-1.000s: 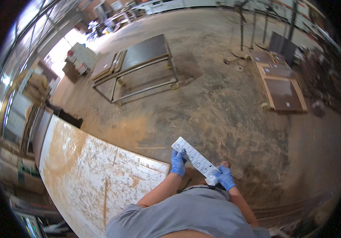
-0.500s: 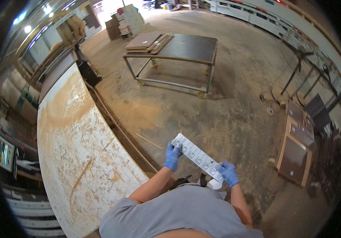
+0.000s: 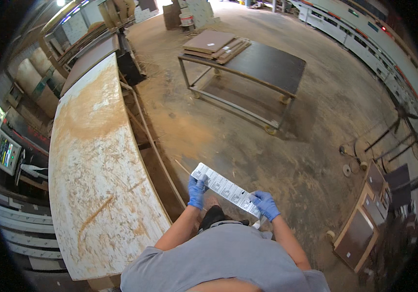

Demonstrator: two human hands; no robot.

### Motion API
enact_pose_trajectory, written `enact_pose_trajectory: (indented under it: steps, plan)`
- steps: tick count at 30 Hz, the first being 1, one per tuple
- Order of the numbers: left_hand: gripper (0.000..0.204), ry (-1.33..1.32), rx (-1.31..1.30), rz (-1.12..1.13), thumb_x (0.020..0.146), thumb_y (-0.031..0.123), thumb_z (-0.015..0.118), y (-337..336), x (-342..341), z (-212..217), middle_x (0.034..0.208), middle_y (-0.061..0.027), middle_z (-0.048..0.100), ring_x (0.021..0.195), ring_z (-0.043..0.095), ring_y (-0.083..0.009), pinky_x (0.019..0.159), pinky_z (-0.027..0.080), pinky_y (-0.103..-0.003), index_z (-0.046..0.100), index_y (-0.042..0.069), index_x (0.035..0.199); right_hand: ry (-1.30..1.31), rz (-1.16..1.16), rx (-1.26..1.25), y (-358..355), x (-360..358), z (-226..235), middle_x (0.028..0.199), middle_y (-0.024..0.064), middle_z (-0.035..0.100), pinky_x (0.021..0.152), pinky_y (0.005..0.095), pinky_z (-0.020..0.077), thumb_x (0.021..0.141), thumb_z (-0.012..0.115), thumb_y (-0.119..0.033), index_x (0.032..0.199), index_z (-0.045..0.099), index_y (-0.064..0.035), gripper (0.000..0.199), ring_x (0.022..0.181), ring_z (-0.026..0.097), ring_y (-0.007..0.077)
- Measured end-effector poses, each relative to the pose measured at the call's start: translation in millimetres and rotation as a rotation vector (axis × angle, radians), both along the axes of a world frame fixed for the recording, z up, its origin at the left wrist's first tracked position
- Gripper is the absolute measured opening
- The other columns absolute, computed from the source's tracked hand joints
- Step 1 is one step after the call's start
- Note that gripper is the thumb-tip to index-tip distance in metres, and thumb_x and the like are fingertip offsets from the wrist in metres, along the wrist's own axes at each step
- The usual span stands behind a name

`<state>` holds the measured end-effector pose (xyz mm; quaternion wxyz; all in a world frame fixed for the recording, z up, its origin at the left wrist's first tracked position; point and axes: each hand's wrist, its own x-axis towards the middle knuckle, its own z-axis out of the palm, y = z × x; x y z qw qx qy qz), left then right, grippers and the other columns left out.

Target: The person wipes a large sheet of plywood with a cloth, then moves to a control panel to retrieve a printed receipt. They walk through the workshop, gather scattered wood scraps from the floor, and carry them outside to a designated pile.

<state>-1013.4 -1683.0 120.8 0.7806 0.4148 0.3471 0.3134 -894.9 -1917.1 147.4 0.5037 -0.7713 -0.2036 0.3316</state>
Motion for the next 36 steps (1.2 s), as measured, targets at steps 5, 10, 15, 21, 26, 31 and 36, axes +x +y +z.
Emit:
enact_pose_trajectory:
  steps: [5, 10, 15, 21, 26, 31, 36]
  plan:
    - [0.045, 0.106, 0.084, -0.006, 0.086, 0.007, 0.06, 92, 33, 23, 0.104, -0.0028, 0.057, 0.085, 0.058, -0.011, 0.065, 0.051, -0.026, 0.04, 0.012, 0.126, 0.082, 0.051, 0.043, 106, 50, -4, 0.081, 0.0066, 0.066, 0.068, 0.0265, 0.0482, 0.084, 0.062, -0.019, 0.095, 0.066, 0.0034, 0.025, 0.073, 0.058, 0.0116]
    - [0.061, -0.004, 0.204, 0.177, 0.087, 0.003, 0.056, 193, 46, 17, 0.107, -0.0057, 0.055, 0.086, 0.056, -0.0124, 0.071, 0.05, -0.025, 0.026, 0.013, 0.14, 0.042, 0.194, 0.02, 203, 95, -3, 0.08, 0.0059, 0.066, 0.067, 0.0274, 0.0486, 0.084, 0.061, -0.018, 0.096, 0.066, 0.0029, 0.025, 0.071, 0.058, 0.0105]
    - [0.052, 0.08, 0.279, 0.247, 0.089, 0.005, 0.054, 279, 67, 18, 0.104, -0.0046, 0.057, 0.085, 0.055, -0.0113, 0.069, 0.048, -0.024, 0.035, 0.01, 0.137, 0.048, 0.322, -0.008, 285, 149, -2, 0.079, 0.0054, 0.066, 0.069, 0.0279, 0.0489, 0.083, 0.061, -0.019, 0.097, 0.066, 0.0031, 0.026, 0.072, 0.059, 0.0112]
    - [0.046, 0.032, 0.253, 0.409, 0.091, 0.018, 0.058, 356, 130, 36, 0.106, -0.0062, 0.059, 0.087, 0.059, -0.0123, 0.07, 0.051, -0.026, 0.04, 0.011, 0.132, -0.013, 0.434, -0.024, 402, 239, 14, 0.081, 0.0079, 0.067, 0.07, 0.0279, 0.049, 0.083, 0.061, -0.019, 0.098, 0.065, 0.0032, 0.028, 0.074, 0.06, 0.0125]
    - [0.057, -0.329, -0.36, 0.274, 0.08, 0.055, 0.061, 402, 188, 45, 0.11, -0.0021, 0.059, 0.101, 0.056, -0.0167, 0.085, 0.048, -0.03, 0.053, 0.012, 0.118, 0.035, 0.5, 0.112, 497, 302, 9, 0.088, 0.0077, 0.067, 0.073, 0.027, 0.0487, 0.084, 0.061, -0.019, 0.103, 0.064, 0.0036, 0.029, 0.079, 0.06, 0.0125]
    - [0.066, -0.321, -0.433, 0.169, 0.08, 0.058, 0.06, 408, 241, 55, 0.113, -0.0028, 0.057, 0.102, 0.055, -0.0169, 0.084, 0.047, -0.029, 0.047, 0.016, 0.128, 0.071, 0.546, 0.174, 572, 316, 20, 0.09, 0.0078, 0.067, 0.075, 0.0258, 0.0486, 0.086, 0.059, -0.018, 0.102, 0.065, 0.0035, 0.027, 0.081, 0.061, 0.0114]
    - [0.059, -0.09, -0.16, 0.293, 0.084, 0.039, 0.063, 446, 247, 34, 0.122, -0.0048, 0.052, 0.105, 0.053, -0.0163, 0.083, 0.048, -0.028, 0.043, 0.012, 0.132, -0.11, 0.651, 0.13, 634, 304, 8, 0.096, 0.0136, 0.067, 0.079, 0.0288, 0.0487, 0.085, 0.061, -0.02, 0.104, 0.063, 0.0032, 0.031, 0.086, 0.063, 0.0182]
